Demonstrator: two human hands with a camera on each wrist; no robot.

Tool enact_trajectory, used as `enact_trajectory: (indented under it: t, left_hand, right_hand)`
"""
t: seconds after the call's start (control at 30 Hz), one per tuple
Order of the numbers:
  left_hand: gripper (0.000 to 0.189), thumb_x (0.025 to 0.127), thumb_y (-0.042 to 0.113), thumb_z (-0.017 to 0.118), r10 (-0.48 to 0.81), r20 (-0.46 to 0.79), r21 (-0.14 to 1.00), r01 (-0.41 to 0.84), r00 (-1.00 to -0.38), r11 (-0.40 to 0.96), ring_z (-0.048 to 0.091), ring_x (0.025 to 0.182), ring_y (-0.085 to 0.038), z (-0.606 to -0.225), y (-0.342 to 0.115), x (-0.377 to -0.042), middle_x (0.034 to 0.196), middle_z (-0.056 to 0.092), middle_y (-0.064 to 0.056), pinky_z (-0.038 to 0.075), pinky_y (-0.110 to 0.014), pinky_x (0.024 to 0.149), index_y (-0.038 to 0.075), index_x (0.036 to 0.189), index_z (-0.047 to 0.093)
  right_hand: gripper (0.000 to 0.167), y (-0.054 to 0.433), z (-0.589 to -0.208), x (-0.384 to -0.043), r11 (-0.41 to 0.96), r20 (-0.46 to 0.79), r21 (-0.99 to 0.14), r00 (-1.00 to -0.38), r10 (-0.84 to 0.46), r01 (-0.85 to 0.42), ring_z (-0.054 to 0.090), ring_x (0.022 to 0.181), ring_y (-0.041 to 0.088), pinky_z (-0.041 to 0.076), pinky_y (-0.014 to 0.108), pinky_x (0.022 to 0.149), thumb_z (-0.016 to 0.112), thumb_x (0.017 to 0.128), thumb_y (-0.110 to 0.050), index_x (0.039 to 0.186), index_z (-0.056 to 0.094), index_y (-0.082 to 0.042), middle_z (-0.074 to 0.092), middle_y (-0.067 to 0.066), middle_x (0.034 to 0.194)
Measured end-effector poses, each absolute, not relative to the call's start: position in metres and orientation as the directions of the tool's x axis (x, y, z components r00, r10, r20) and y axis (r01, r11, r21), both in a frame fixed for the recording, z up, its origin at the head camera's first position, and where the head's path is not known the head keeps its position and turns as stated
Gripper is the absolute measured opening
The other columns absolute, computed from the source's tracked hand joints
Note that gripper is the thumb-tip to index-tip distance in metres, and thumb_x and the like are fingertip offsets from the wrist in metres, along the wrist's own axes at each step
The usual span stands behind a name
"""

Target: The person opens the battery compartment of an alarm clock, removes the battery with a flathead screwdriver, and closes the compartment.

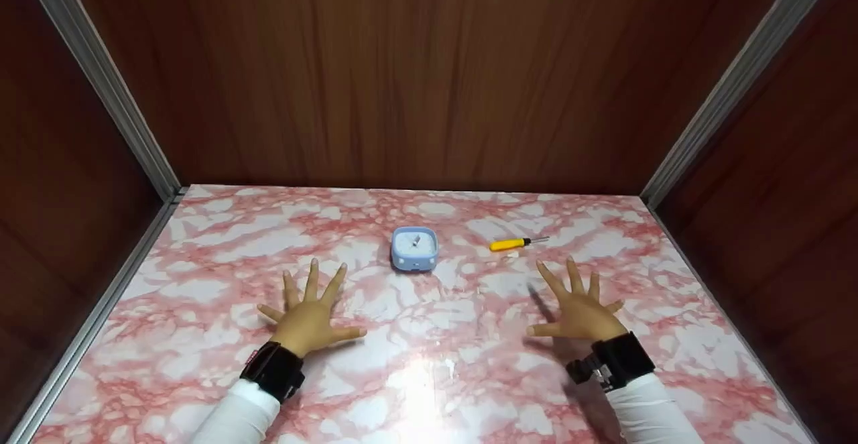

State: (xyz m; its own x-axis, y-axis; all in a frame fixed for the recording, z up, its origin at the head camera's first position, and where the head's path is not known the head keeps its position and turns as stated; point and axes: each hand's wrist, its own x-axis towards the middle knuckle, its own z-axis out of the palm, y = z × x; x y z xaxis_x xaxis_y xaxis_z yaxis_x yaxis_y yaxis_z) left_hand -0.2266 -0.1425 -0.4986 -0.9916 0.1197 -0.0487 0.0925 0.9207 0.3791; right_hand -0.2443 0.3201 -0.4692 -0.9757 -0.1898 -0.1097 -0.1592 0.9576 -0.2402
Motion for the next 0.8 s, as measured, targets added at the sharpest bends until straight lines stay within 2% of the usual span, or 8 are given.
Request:
enact_trajectory:
  t: [0.27,0.53,0.6,0.67,0.8]
  left_hand:
    - [0.116,0.065,0.076,0.068,0.138,-0.064,0.384,0.103,-0.988,0.917,-0.017,0.135,-0.057,-0.492,-0.137,-0.226,0.16,-0.011,-0.017,-0.013,-0.087,0.08,0.039,0.155,0.005]
    - [0.108,0.075,0.066,0.069,0.18,-0.032,0.459,0.146,-0.983,0.876,-0.01,0.139,-0.054,-0.485,-0.128,-0.234,0.159,-0.012,-0.016,0.003,-0.083,0.095,0.038,0.155,0.001]
    - [0.107,0.078,0.062,0.07,0.189,-0.014,0.483,0.159,-0.982,0.861,-0.007,0.139,-0.053,-0.484,-0.124,-0.237,0.16,-0.009,-0.017,0.007,-0.081,0.098,0.035,0.155,0.002]
    - [0.106,0.08,0.056,0.071,0.203,0.028,0.526,0.187,-0.979,0.829,-0.003,0.139,-0.054,-0.485,-0.121,-0.242,0.159,-0.006,-0.019,0.009,-0.077,0.101,0.028,0.156,0.003]
    - [0.105,0.084,0.046,0.072,0.212,0.106,0.648,0.229,-0.971,0.726,0.003,0.141,-0.05,-0.487,-0.113,-0.253,0.159,-0.002,-0.021,0.016,-0.067,0.108,0.016,0.156,0.002]
  right_hand:
    - [0.12,0.315,-0.469,-0.24,0.96,-0.102,-0.236,-0.978,-0.18,-0.153,-0.012,0.129,0.066,-0.003,0.091,0.07,0.073,0.063,-0.073,0.155,0.003,-0.039,-0.015,0.023,0.157]
    - [0.116,0.302,-0.471,-0.247,0.939,-0.061,-0.276,-0.972,-0.228,-0.203,-0.006,0.134,0.061,0.002,0.089,0.082,0.074,0.067,-0.068,0.152,-0.002,-0.046,-0.009,0.02,0.159]
    - [0.117,0.298,-0.474,-0.25,0.932,-0.048,-0.292,-0.97,-0.24,-0.216,-0.006,0.136,0.059,0.004,0.087,0.087,0.075,0.066,-0.067,0.153,0.0,-0.044,-0.009,0.019,0.159]
    - [0.117,0.295,-0.477,-0.255,0.913,-0.019,-0.329,-0.965,-0.26,-0.24,-0.006,0.137,0.057,0.007,0.084,0.093,0.078,0.067,-0.063,0.155,0.005,-0.039,-0.008,0.019,0.159]
    - [0.11,0.288,-0.482,-0.265,0.85,0.087,-0.429,-0.95,-0.3,-0.307,0.0,0.138,0.056,0.024,0.075,0.099,0.083,0.071,-0.047,0.156,0.016,-0.027,-0.006,0.023,0.158]
